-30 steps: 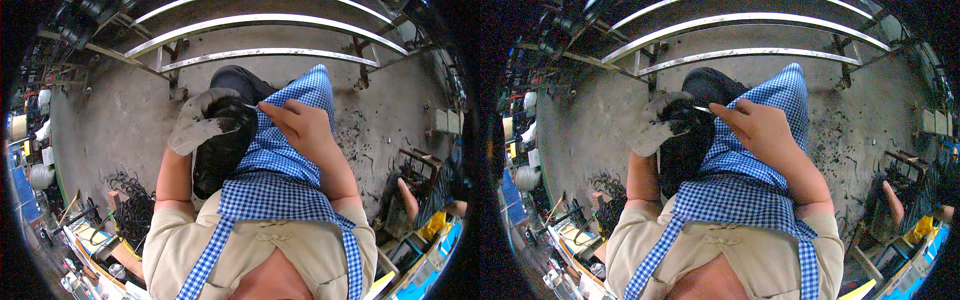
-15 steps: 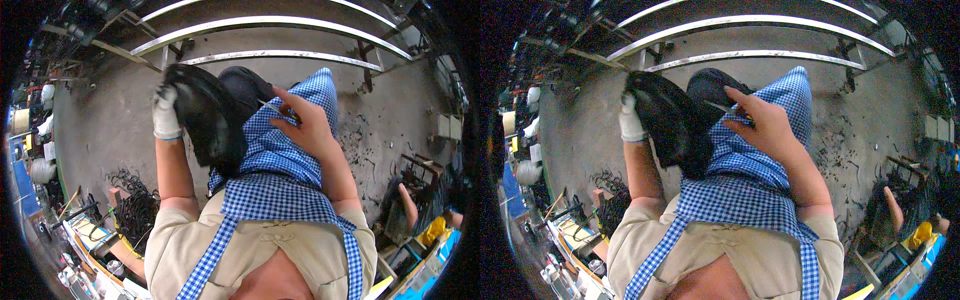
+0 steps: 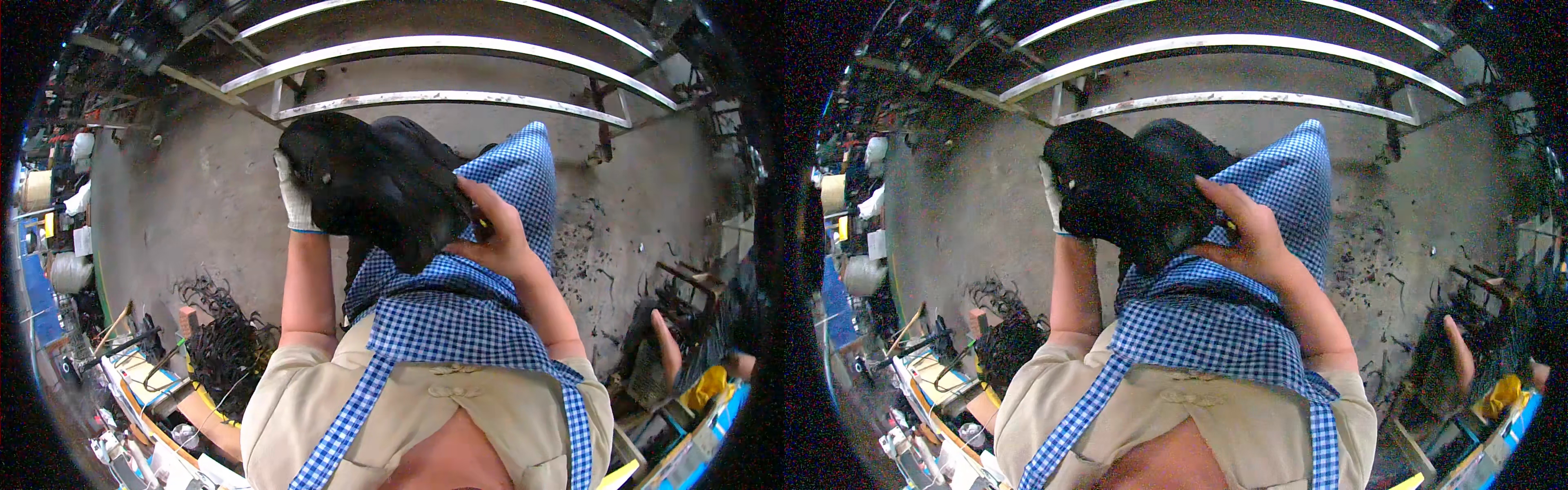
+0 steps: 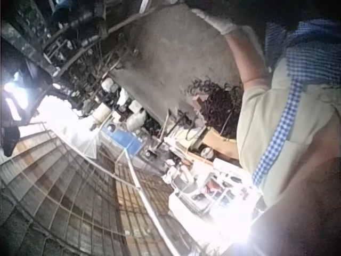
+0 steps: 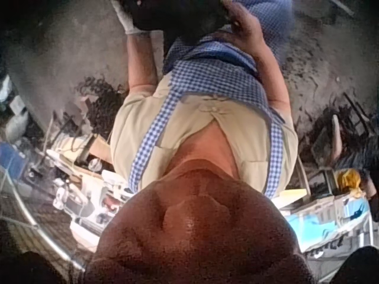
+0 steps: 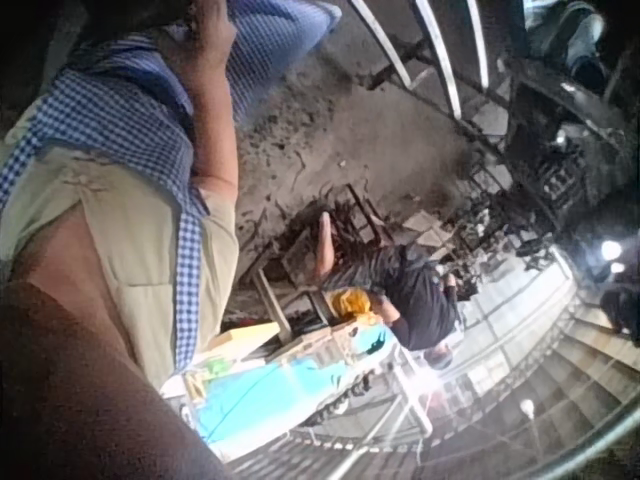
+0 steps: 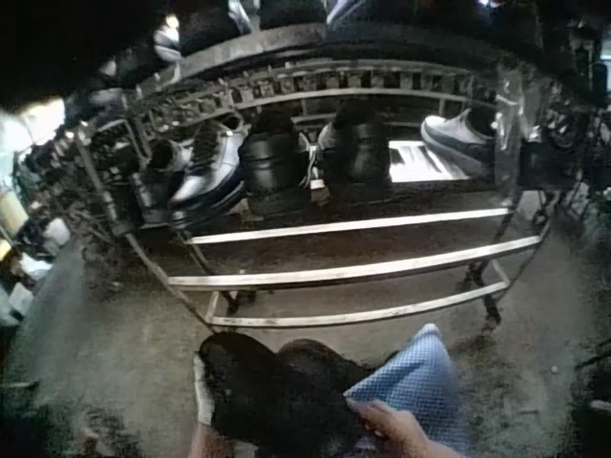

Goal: The recorder is using a small tool to scrape and clean the edges of black shoes during the manufacturing process.

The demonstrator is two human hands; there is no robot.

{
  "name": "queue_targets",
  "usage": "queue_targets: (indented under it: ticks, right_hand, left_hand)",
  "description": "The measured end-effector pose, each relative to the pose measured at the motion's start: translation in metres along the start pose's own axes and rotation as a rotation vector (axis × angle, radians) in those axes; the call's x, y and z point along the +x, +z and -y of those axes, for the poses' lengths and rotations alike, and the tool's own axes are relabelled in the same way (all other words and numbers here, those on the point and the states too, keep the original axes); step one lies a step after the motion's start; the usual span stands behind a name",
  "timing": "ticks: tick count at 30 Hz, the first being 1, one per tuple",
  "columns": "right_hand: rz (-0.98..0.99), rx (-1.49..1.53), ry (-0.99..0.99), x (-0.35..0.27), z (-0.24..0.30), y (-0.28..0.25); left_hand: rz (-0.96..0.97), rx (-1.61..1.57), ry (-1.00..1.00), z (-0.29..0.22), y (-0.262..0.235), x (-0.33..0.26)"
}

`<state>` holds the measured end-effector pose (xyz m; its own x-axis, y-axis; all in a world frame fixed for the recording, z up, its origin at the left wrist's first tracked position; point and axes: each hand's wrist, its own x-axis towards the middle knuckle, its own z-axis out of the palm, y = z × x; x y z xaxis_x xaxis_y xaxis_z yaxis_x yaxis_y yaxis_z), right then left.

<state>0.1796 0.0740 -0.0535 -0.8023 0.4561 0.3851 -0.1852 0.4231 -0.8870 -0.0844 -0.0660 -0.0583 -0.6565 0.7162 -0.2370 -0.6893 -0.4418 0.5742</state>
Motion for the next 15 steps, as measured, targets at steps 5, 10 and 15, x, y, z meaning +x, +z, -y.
queue_targets:
  ticks: [5,10,15]
  right_hand:
    - [-0.175,0.537,0.153,0.005,-0.005,0.004]
    - [-0.271,0.662,0.294,0.011,0.003,-0.007]
    - [-0.378,0.638,0.407,0.008,-0.003,-0.015]
  left_hand:
    - [-0.135,0.298,-0.164,0.003,-0.036,-0.001]
    - [0.061,0.954,-0.098,0.018,-0.055,-0.022]
    - [-0.204,0.549,-0.369,0.018,-0.046,-0.018]
